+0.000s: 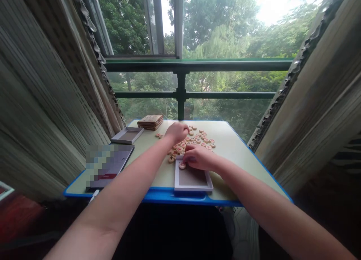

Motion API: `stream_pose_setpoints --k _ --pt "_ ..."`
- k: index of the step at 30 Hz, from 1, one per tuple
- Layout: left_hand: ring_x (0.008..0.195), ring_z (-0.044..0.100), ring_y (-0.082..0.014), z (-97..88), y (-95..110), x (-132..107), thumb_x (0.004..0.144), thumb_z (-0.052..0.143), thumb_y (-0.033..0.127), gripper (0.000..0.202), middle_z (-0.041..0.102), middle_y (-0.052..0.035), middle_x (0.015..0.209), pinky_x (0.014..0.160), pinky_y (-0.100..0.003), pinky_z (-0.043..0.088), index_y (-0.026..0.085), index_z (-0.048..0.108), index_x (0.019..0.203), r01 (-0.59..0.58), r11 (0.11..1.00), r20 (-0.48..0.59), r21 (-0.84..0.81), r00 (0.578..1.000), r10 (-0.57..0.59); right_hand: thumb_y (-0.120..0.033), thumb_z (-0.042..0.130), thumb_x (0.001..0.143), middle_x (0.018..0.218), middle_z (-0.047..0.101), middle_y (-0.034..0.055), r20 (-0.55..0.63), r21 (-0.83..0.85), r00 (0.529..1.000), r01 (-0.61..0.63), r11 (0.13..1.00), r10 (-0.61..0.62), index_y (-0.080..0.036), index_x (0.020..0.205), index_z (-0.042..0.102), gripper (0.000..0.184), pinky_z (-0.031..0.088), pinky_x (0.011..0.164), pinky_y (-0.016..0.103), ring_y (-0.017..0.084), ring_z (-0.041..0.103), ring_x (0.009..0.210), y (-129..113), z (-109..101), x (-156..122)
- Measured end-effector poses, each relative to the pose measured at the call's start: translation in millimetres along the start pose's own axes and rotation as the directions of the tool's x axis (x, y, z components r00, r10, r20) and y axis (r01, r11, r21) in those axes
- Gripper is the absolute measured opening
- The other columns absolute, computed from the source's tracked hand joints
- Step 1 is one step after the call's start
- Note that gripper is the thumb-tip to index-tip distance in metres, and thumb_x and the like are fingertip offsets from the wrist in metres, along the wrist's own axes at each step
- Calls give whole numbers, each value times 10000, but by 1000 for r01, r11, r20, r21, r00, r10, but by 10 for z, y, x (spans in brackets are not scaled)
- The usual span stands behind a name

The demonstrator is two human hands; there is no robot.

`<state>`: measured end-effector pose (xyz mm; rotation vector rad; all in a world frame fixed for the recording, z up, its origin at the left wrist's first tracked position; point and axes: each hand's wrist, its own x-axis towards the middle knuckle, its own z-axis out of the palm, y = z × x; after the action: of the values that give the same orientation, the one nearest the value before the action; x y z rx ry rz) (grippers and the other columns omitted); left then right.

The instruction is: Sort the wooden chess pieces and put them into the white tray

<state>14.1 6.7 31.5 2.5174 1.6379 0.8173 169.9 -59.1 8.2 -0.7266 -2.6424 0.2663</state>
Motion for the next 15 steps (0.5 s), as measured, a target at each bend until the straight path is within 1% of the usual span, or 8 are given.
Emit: stream_pose_setpoints --k 2,3,5,6,7,8,11,15 --pt "784 634 -180 -97 -17 -37 745 440 186 296 727 -30 809 746 -272 465 203 732 787 -75 997 60 13 995 75 -98 606 679 882 588 60 -28 -25 1000 -9 1000 8 -173 807 704 178 454 718 278 164 552 797 0 -32 -14" --pt "769 632 -175 -137 -57 -80 747 441 190 291 725 -26 790 741 -268 465 204 730 772 -96 995 51 18 994 95 -136 624 681 918 589 68 -42 -29 999 -7 1000 5 -175 839 704 182 456 727 287 172 555 817 -8 -53 -23" --pt "768 630 -167 -197 -178 -206 753 425 185 300 718 -34 771 746 -258 460 193 725 732 -70 997 -83 17 994 72 -216 655 682 984 585 75 -57 -29 998 14 999 -16 -187 904 703 229 458 742 300 180 557 842 -39 -92 -37" --pt "747 627 -162 -220 -244 -279 756 412 178 312 714 -38 752 738 -254 458 186 721 711 -27 1000 -159 0 987 26 -238 662 682 990 586 72 -50 -30 998 31 999 -33 -196 904 705 231 458 743 300 179 556 841 -58 -104 -41" --pt "703 620 -154 -241 -304 -350 751 403 170 320 706 -35 708 715 -248 457 180 716 682 22 999 -197 -26 980 -27 -243 662 684 976 589 66 -36 -35 998 47 998 -49 -203 881 710 208 457 739 298 175 555 833 -77 -108 -41" --pt "650 607 -145 -261 -352 -413 740 400 164 321 693 -28 651 680 -240 455 175 708 651 69 996 -199 -61 977 -80 -236 659 686 950 592 60 -21 -46 998 58 997 -59 -206 846 714 172 455 731 294 172 552 819 -92 -104 -37" --pt "548 559 -124 -318 -396 -519 689 416 155 290 644 -6 536 584 -223 429 164 690 594 111 984 -70 -140 990 -122 -207 644 702 861 593 55 -5 -80 997 73 994 -74 -194 777 711 100 450 706 276 161 543 780 -104 -64 -12" --pt "499 490 -105 -334 -321 -516 658 419 169 262 606 6 511 518 -218 375 155 666 569 27 990 114 -139 993 -11 -263 623 764 846 600 60 -66 -110 997 24 994 -31 -194 790 712 116 439 679 261 154 548 770 -68 -18 13"
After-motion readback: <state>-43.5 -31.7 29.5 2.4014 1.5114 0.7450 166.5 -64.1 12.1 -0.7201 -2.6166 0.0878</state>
